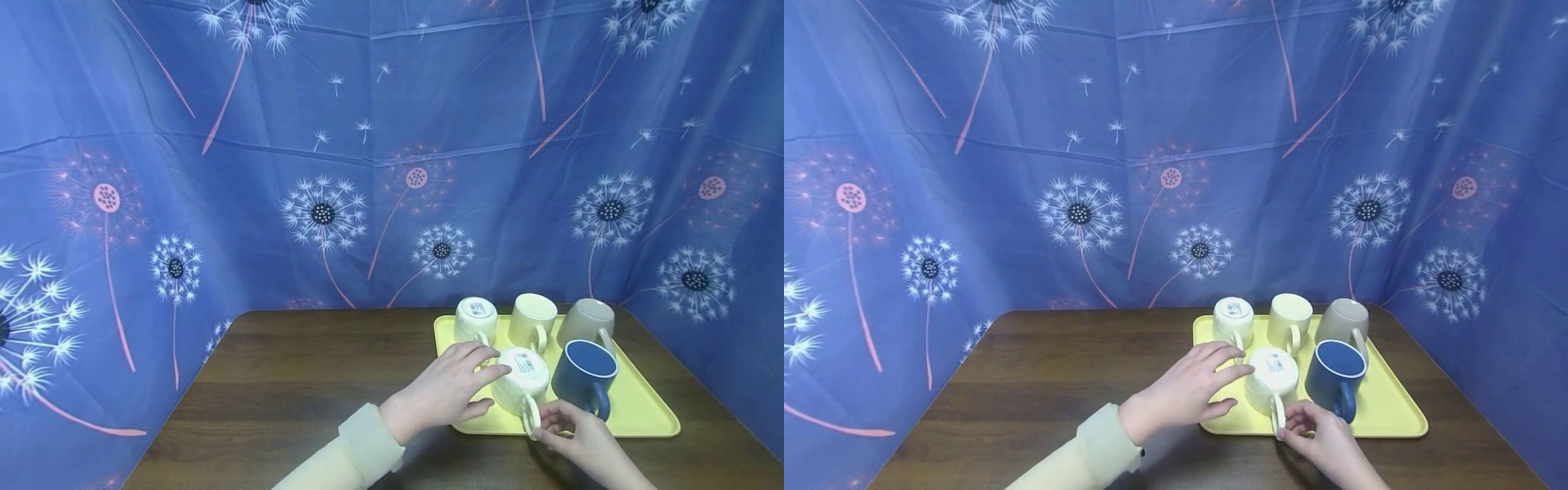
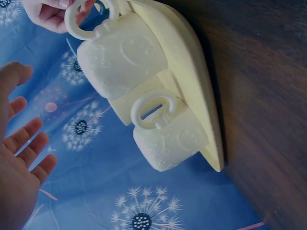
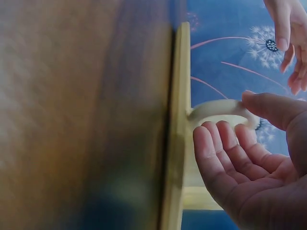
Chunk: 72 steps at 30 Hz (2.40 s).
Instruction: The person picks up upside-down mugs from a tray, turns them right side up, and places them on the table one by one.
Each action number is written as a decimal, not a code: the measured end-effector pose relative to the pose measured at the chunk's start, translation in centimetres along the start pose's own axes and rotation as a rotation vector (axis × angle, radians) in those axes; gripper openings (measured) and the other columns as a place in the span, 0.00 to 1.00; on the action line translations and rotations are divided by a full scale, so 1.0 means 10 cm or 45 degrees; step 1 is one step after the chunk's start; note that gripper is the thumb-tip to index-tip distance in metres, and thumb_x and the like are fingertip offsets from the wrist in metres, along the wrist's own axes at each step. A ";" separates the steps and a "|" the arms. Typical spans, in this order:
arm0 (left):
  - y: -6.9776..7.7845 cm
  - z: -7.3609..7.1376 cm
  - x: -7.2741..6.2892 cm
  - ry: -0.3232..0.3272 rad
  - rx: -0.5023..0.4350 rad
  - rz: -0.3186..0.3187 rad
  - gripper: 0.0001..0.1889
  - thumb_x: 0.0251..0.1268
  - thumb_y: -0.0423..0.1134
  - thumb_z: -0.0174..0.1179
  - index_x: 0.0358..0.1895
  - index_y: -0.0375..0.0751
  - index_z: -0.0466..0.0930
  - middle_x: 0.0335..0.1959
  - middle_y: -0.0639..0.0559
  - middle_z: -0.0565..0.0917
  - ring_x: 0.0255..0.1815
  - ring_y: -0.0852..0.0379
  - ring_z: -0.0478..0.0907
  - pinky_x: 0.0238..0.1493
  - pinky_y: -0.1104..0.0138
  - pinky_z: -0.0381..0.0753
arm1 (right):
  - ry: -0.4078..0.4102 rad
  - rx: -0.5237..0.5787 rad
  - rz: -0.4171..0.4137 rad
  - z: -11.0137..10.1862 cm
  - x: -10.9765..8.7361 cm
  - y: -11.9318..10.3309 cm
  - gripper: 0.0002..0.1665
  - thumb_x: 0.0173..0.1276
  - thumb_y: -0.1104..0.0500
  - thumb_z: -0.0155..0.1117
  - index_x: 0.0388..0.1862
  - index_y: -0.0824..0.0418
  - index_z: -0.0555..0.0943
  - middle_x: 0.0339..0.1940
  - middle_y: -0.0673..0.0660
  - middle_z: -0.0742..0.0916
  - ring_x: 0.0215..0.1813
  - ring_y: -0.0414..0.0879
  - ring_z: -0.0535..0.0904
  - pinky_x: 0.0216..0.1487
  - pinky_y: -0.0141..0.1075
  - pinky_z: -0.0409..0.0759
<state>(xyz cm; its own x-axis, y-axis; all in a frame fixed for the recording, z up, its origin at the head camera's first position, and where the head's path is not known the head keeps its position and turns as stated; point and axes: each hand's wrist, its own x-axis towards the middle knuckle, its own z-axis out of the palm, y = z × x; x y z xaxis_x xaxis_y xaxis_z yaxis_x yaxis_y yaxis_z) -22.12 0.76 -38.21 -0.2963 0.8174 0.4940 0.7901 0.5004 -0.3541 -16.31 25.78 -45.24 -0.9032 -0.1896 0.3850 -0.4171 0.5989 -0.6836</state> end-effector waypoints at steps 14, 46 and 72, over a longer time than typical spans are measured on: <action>0.06 0.10 0.03 -0.067 -0.031 0.006 0.28 0.56 0.57 0.61 0.60 0.54 0.71 0.58 0.56 0.72 0.61 0.57 0.66 0.62 0.65 0.66 | -0.062 -0.085 0.000 0.02 -0.04 0.05 0.11 0.50 0.61 0.75 0.30 0.55 0.80 0.25 0.46 0.85 0.31 0.28 0.77 0.30 0.30 0.75; 0.00 -0.01 0.07 -0.063 -0.124 -0.064 0.27 0.56 0.55 0.63 0.58 0.51 0.72 0.54 0.56 0.74 0.58 0.58 0.69 0.60 0.67 0.68 | 0.128 0.041 0.030 -0.09 0.15 -0.30 0.04 0.63 0.70 0.60 0.37 0.68 0.76 0.30 0.56 0.82 0.32 0.31 0.76 0.32 0.31 0.81; -0.16 -0.32 0.14 -0.139 -0.445 -0.225 0.29 0.58 0.52 0.63 0.62 0.48 0.70 0.56 0.55 0.75 0.59 0.60 0.69 0.60 0.67 0.69 | -0.308 0.440 0.022 -0.46 0.37 -0.56 0.17 0.74 0.65 0.45 0.52 0.80 0.69 0.39 0.51 0.83 0.38 0.38 0.80 0.39 0.34 0.80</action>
<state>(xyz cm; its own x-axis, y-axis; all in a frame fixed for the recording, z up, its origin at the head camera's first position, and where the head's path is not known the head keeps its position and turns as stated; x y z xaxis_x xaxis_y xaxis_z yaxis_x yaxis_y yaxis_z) -22.11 0.17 -34.42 -0.4843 0.7623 0.4293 0.8511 0.5242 0.0293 -16.85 25.35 -37.17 -0.8909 -0.3839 0.2427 -0.3734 0.3150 -0.8725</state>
